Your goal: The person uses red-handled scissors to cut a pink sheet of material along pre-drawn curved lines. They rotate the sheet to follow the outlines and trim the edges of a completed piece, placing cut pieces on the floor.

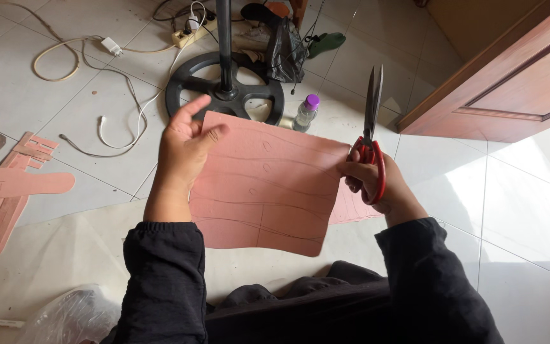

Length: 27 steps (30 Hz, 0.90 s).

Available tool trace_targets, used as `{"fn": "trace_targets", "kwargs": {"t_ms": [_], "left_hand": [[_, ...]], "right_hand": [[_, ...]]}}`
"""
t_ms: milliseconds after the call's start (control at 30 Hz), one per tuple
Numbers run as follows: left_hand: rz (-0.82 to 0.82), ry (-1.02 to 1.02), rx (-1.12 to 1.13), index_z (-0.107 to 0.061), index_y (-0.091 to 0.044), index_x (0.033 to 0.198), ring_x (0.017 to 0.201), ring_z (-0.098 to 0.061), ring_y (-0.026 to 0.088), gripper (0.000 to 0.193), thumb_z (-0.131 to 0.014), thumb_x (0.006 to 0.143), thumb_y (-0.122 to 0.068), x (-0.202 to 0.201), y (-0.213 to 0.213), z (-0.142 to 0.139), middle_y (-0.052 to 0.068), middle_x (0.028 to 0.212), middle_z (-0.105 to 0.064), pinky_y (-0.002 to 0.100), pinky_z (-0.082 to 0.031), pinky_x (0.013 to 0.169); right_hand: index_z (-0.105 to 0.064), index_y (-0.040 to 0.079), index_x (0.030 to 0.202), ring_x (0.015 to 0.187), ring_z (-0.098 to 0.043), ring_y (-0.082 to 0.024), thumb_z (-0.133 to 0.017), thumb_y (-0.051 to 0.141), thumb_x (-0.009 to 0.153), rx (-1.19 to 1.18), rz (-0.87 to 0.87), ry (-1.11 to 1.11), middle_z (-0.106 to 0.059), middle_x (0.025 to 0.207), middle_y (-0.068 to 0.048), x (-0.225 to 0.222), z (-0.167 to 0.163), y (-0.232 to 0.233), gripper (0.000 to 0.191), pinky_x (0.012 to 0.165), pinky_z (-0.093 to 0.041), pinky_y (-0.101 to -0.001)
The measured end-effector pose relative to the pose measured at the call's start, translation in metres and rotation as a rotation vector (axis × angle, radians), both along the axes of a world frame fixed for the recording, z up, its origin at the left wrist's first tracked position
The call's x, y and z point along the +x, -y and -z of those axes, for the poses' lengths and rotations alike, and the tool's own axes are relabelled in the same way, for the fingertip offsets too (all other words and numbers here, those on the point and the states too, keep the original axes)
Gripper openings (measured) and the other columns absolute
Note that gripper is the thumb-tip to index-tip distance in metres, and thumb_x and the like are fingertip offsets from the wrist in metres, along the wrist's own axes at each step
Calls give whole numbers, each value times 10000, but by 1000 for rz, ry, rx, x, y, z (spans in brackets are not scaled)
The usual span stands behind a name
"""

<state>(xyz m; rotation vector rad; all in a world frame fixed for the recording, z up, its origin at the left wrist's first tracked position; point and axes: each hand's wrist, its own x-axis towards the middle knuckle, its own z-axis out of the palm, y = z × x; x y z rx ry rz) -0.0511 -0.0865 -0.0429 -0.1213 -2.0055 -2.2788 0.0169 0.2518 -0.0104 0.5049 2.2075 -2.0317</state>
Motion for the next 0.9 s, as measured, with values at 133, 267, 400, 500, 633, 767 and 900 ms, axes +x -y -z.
{"fn": "trace_targets", "kwargs": {"t_ms": [133, 267, 400, 500, 633, 767, 900], "left_hand": [[-467, -170, -314, -323, -38, 1585, 1434, -454, 298, 818, -813, 997, -329, -4, 3, 11, 239, 1549, -459, 410, -373, 1198], [-674, -54, -166, 40, -9, 1639, 1594, 84, 393, 1199, -793, 941, -517, -3, -13, 21, 323, 1693, 131, 482, -62, 1245], [-216, 244, 152, 186, -8, 1534, 1559, 5, 279, 1273, -819, 897, -459, 3, -55, 35, 219, 1680, 92, 425, -112, 1223], [211, 166, 416, -436, -22, 1508, 1245, -550, 212, 700, -673, 887, -243, 8, -70, 35, 179, 1484, -590, 415, -299, 926], [295, 48, 531, -543, -28, 1379, 1230, -577, 164, 493, -593, 893, -99, 14, -74, 23, 105, 1336, -635, 347, -459, 1073], [357, 156, 674, -569, -23, 1332, 1189, -605, 221, 432, -592, 904, -83, 15, -72, 17, 115, 1259, -644, 426, -504, 999], [315, 181, 681, -590, -46, 1301, 1196, -594, 193, 404, -607, 899, -86, 12, -74, 22, 78, 1265, -650, 404, -493, 1050]], "right_hand": [[-508, 120, 799, 555, -536, -159, -727, -12, 798, -90, 199, -44, -575, 687, -71, -5, 9, 5, 256, 440, -321, -296], [-562, 58, 816, 605, -576, -164, -658, -23, 860, -376, 219, -309, -591, 727, -78, -8, 22, 10, 134, 502, -414, -298], [-584, 2, 821, 684, -595, -186, -609, -34, 879, -558, 194, -416, -634, 789, -114, -12, 33, 16, 73, 611, -448, -303], [-613, 1, 859, 713, -587, -169, -603, 5, 900, -603, 220, -376, -635, 791, -107, -12, 38, 23, 43, 637, -442, -287], [-611, 12, 894, 746, -585, -172, -612, -4, 913, -647, 174, -439, -634, 832, -101, -8, 34, 25, 25, 684, -468, -282], [-592, 36, 891, 785, -621, -182, -619, -19, 895, -710, 232, -400, -655, 868, -111, -8, 31, 30, 62, 731, -502, -273], [-598, 43, 898, 813, -636, -175, -616, -17, 873, -719, 310, -352, -659, 875, -92, -9, 32, 31, 68, 773, -521, -277]]}}
